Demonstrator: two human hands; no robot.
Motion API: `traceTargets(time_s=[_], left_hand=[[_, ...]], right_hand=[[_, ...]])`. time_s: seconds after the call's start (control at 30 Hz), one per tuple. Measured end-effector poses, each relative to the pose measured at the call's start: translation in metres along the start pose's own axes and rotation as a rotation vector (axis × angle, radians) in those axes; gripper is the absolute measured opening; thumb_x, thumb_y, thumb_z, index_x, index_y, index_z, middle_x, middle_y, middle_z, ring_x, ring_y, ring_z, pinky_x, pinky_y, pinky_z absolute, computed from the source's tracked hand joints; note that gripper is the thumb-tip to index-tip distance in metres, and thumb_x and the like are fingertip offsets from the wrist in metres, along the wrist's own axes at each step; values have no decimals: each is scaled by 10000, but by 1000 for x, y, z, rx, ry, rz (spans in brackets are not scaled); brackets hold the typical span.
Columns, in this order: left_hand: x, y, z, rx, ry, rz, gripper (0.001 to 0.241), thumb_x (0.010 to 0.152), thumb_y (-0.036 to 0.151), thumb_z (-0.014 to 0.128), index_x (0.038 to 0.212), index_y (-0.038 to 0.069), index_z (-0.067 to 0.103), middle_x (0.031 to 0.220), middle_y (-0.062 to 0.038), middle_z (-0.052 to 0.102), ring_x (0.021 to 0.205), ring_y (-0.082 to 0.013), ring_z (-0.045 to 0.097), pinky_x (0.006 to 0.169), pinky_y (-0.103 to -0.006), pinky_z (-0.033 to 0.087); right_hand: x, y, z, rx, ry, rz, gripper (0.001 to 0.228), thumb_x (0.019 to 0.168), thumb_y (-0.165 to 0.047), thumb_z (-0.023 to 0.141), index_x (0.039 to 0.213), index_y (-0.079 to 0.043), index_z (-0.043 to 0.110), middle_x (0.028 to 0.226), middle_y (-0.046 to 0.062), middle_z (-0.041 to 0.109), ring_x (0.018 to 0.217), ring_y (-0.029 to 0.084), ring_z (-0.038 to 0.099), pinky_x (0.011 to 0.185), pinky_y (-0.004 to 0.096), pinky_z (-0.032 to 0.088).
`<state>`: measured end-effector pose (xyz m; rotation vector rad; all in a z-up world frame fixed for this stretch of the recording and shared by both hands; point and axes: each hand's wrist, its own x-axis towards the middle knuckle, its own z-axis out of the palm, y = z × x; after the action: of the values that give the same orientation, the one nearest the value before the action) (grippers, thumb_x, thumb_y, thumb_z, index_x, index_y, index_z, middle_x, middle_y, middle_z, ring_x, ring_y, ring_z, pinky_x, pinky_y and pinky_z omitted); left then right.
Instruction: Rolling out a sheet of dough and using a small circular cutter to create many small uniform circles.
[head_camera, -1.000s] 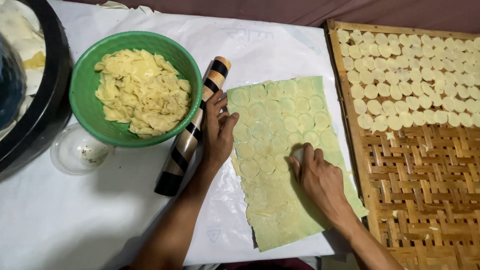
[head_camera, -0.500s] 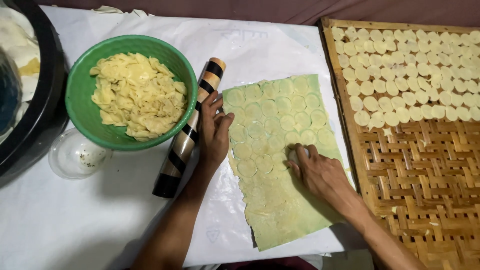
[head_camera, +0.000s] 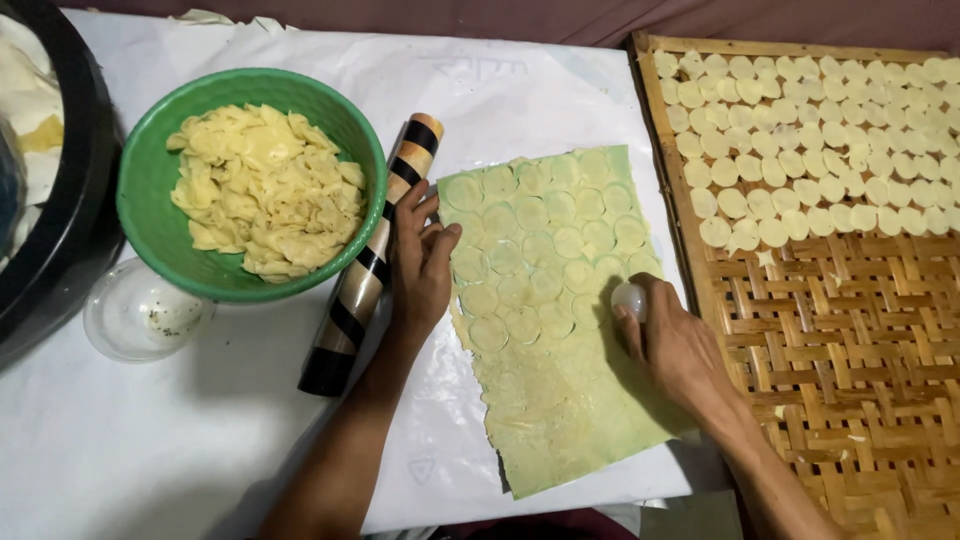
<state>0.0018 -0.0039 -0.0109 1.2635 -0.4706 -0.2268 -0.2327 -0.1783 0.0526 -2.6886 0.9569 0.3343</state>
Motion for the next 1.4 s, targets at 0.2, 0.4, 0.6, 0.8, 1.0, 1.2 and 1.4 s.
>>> traceTargets(time_s=[0.2,0.4,0.6,0.8,1.0,1.2,1.4], left_hand=[[1,-2,2,0,-6,32,566,943,95,584,1466,12,384,1322,-253,578,1118,-287,566,985,-434,451],[1,3,2,37,-24,27,562,938,73,574,1462,-4,387,1312,-274,580,1150,-319,570,1014,-468,444],[0,5,7,64,21,33,573,916,83,590,1455,6,412,1295,-257,584,1225,-316,533,1054,-469,415],[-1,7,7,81,11,21,572,918,113,592,1451,5,418,1307,-270,578,1265,-348,531,1066,-501,405],[-1,6,5,45,-6,10,589,919,111,591,1460,-14,396,1323,-293,559,1295,-369,504,1092,-512,375],[0,9,4,37,-9,9,593,913,110,593,1456,-22,395,1332,-304,554,1307,-383,501,1094,-522,375],[0,8,5,47,-2,-30,594,918,113,583,1470,12,388,1341,-271,561,1226,-332,537,1068,-486,394]], right_hand=[[5,0,2,-112,21,-3,481,1050,-443,353,1423,-142,386,1102,165,595,884,481,735,760,617,594],[16,1,22,-284,65,-33,495,1066,-494,313,1382,-127,414,987,118,592,789,411,757,742,562,608],[19,12,10,-308,44,-257,409,1066,-436,327,1314,-132,443,1061,164,603,811,434,761,691,569,610],[15,-5,8,-306,53,-152,466,1068,-501,270,1358,-152,379,1028,134,578,770,419,757,679,547,602],[25,9,3,-143,-48,-84,468,1048,-515,277,1372,-199,398,1058,168,632,882,487,745,796,604,581],[6,28,-16,107,23,197,439,1048,-456,384,1412,-211,360,1017,296,704,930,561,714,823,660,543],[4,46,-3,-31,22,122,492,1032,-429,410,1443,-163,371,1219,221,613,952,507,732,818,633,593]])
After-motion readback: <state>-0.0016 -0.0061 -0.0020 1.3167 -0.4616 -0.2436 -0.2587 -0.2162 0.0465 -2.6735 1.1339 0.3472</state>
